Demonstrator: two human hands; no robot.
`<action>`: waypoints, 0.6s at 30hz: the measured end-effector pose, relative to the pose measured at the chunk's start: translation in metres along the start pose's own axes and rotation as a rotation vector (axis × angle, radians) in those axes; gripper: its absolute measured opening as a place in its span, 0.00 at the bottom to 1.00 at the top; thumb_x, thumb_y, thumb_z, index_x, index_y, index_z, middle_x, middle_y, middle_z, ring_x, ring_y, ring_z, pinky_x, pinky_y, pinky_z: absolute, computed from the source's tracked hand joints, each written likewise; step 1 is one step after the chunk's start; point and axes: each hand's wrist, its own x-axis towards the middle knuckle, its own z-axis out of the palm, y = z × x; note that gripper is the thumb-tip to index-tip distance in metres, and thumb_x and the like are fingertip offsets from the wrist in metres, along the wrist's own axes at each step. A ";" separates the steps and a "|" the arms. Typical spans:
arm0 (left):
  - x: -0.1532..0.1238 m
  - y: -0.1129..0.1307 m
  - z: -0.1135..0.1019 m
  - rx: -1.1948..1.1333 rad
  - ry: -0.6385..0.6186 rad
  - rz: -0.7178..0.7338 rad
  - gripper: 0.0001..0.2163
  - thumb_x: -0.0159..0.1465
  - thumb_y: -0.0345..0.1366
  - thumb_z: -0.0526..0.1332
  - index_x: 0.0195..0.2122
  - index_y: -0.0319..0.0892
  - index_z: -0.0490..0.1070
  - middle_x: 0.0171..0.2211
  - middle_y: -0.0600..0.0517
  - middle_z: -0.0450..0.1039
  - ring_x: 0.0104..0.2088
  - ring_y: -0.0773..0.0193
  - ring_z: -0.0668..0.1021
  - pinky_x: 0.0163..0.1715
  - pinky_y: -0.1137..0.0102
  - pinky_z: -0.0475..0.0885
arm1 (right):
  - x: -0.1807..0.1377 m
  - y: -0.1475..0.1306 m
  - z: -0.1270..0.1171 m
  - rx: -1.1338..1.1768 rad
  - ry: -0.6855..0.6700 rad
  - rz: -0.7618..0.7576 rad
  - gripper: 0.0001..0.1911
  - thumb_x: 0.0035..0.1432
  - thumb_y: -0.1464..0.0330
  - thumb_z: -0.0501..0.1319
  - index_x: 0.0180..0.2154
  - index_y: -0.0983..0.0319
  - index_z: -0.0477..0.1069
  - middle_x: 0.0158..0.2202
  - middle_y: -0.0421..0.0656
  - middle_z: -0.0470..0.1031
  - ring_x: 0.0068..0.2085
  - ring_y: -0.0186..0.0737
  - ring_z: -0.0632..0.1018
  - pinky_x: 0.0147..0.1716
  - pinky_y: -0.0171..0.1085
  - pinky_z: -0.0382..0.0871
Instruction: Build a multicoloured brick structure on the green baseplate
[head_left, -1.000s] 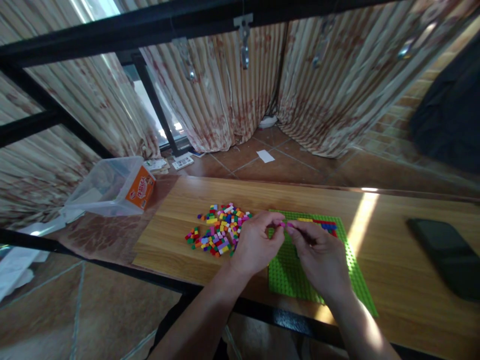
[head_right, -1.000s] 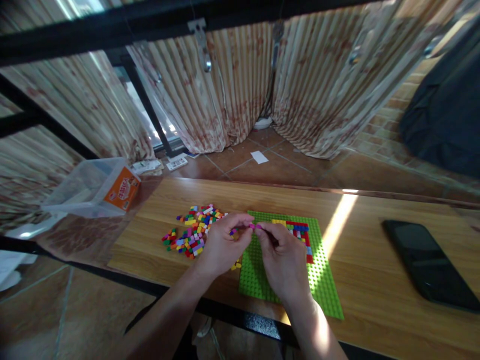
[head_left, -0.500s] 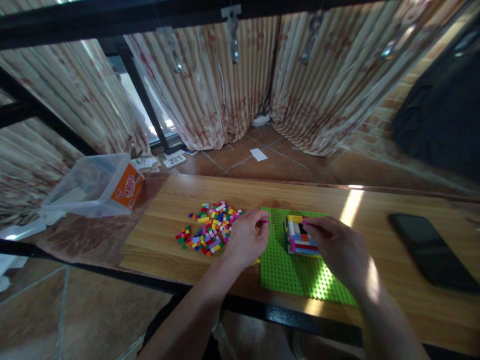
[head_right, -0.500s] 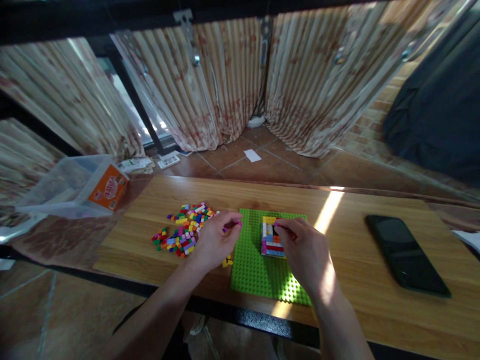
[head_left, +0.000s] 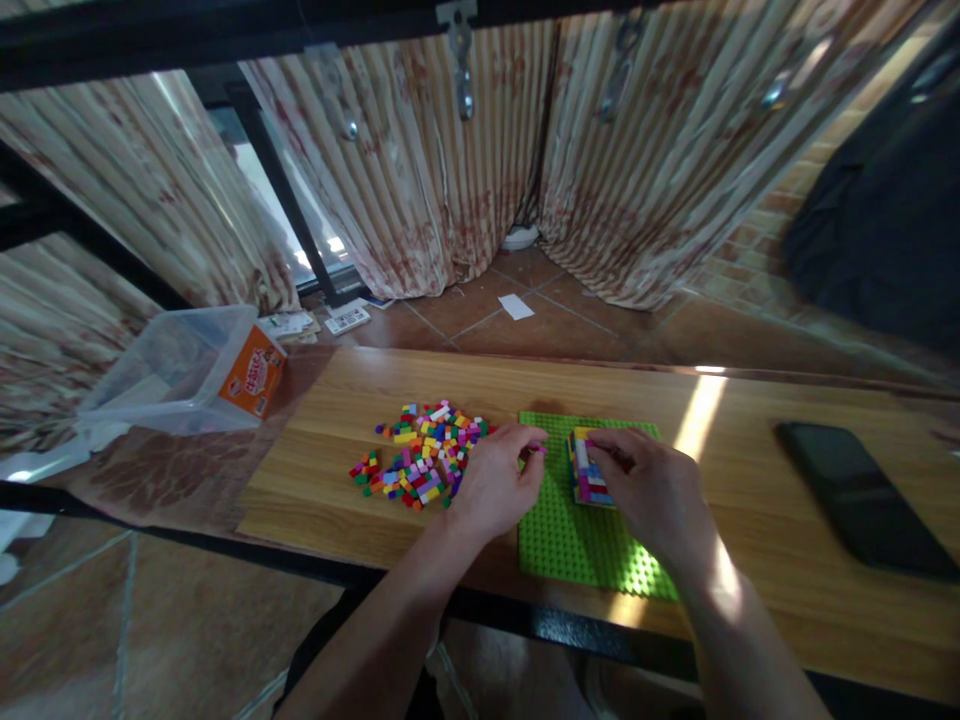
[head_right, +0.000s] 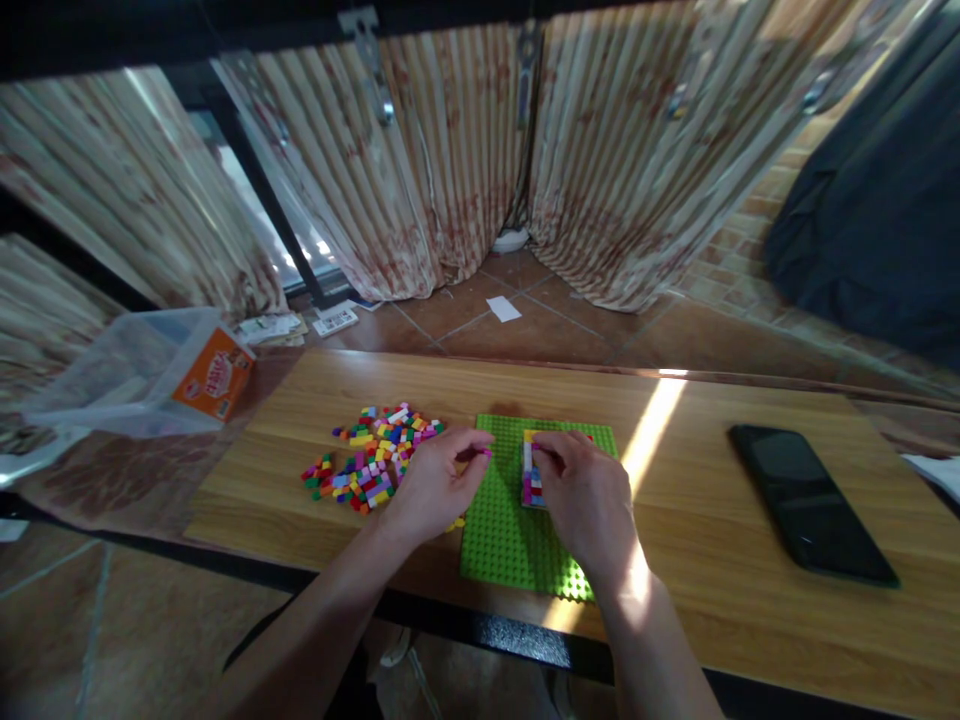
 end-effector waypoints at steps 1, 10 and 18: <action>0.000 0.000 0.000 0.000 0.000 0.003 0.07 0.63 0.28 0.57 0.40 0.41 0.73 0.38 0.49 0.77 0.40 0.62 0.79 0.43 0.69 0.75 | 0.000 0.000 0.001 0.005 0.005 0.017 0.14 0.58 0.62 0.56 0.36 0.57 0.79 0.36 0.43 0.81 0.36 0.43 0.80 0.37 0.41 0.71; 0.000 0.000 -0.002 0.028 0.004 0.039 0.08 0.62 0.26 0.57 0.40 0.40 0.73 0.37 0.49 0.76 0.39 0.62 0.78 0.41 0.68 0.74 | -0.003 0.002 0.007 0.135 0.032 0.187 0.16 0.56 0.58 0.58 0.39 0.58 0.79 0.33 0.43 0.82 0.32 0.43 0.80 0.34 0.41 0.72; -0.001 -0.001 -0.001 0.042 -0.013 0.039 0.08 0.62 0.26 0.57 0.40 0.39 0.74 0.36 0.48 0.76 0.38 0.61 0.78 0.40 0.68 0.73 | -0.003 -0.005 0.005 0.111 0.048 0.234 0.13 0.55 0.59 0.58 0.34 0.57 0.79 0.30 0.41 0.81 0.30 0.42 0.79 0.33 0.41 0.70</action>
